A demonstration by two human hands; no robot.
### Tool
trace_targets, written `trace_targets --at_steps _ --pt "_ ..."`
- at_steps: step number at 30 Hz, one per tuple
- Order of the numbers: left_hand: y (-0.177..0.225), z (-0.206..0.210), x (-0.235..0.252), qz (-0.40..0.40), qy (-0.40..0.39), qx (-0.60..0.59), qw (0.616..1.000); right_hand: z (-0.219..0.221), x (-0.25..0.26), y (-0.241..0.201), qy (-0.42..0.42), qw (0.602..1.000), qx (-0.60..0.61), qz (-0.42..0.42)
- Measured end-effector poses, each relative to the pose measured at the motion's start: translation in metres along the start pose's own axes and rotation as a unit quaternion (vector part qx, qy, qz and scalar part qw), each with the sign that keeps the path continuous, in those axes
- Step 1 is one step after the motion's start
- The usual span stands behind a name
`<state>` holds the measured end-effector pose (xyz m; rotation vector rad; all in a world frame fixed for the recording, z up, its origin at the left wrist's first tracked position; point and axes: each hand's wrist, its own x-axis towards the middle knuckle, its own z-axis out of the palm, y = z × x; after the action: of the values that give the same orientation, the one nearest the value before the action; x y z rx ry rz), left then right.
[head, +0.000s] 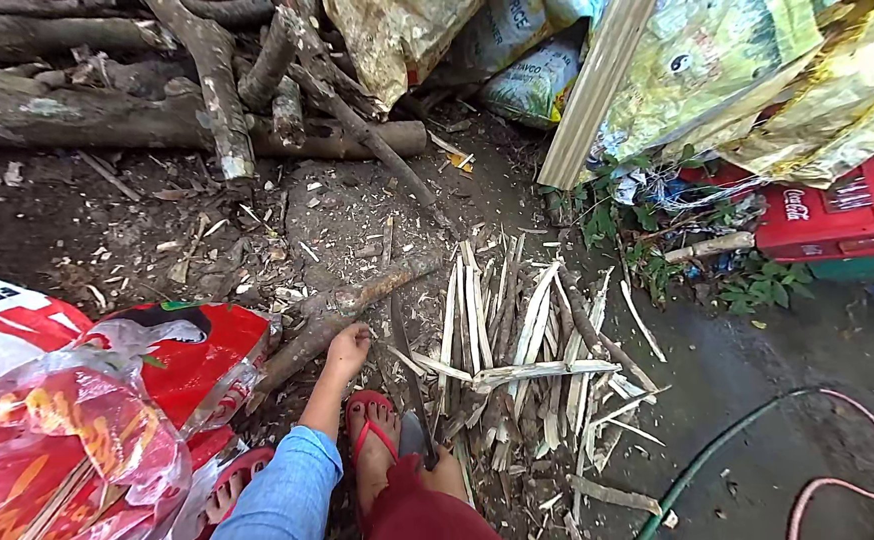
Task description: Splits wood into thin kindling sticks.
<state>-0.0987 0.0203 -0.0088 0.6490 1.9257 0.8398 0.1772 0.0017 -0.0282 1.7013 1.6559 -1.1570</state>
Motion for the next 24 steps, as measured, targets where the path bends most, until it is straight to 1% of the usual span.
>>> trace_targets --at_steps 2,3,6,9,11,13,16,18,21,24 --pt "-0.003 0.006 -0.003 0.016 -0.036 0.021 0.999 -0.001 -0.004 0.000 -0.002 1.000 0.000 0.001" --pt "-0.004 0.010 -0.005 0.040 -0.059 0.035 0.997 -0.002 -0.006 0.000 -0.003 1.000 0.001 0.001" --pt "0.006 0.026 -0.010 0.147 -0.102 0.084 0.980 -0.008 -0.008 -0.004 -0.007 1.000 0.006 -0.005" --pt "0.015 0.044 -0.017 0.224 -0.112 0.164 0.954 -0.007 -0.011 -0.009 -0.015 1.000 -0.011 0.005" --pt "0.015 0.053 -0.021 0.261 -0.090 0.195 0.941 -0.004 -0.012 -0.013 -0.022 1.000 -0.018 0.014" --pt "0.007 0.057 -0.021 0.286 -0.050 0.180 0.940 -0.003 -0.011 -0.016 -0.025 0.999 -0.018 0.014" --pt "0.002 0.056 -0.017 0.298 0.007 0.149 0.943 0.001 -0.005 -0.017 -0.020 1.000 -0.014 0.006" --pt "0.003 0.051 -0.014 0.293 0.039 0.140 0.945 0.000 0.001 -0.013 -0.023 0.999 0.017 -0.028" --pt "0.003 0.044 -0.011 0.263 0.078 0.133 0.953 0.003 0.008 0.002 -0.025 0.990 0.096 -0.100" --pt "0.005 0.036 -0.009 0.265 0.105 0.126 0.950 0.000 0.003 0.003 0.004 0.990 0.096 -0.107"
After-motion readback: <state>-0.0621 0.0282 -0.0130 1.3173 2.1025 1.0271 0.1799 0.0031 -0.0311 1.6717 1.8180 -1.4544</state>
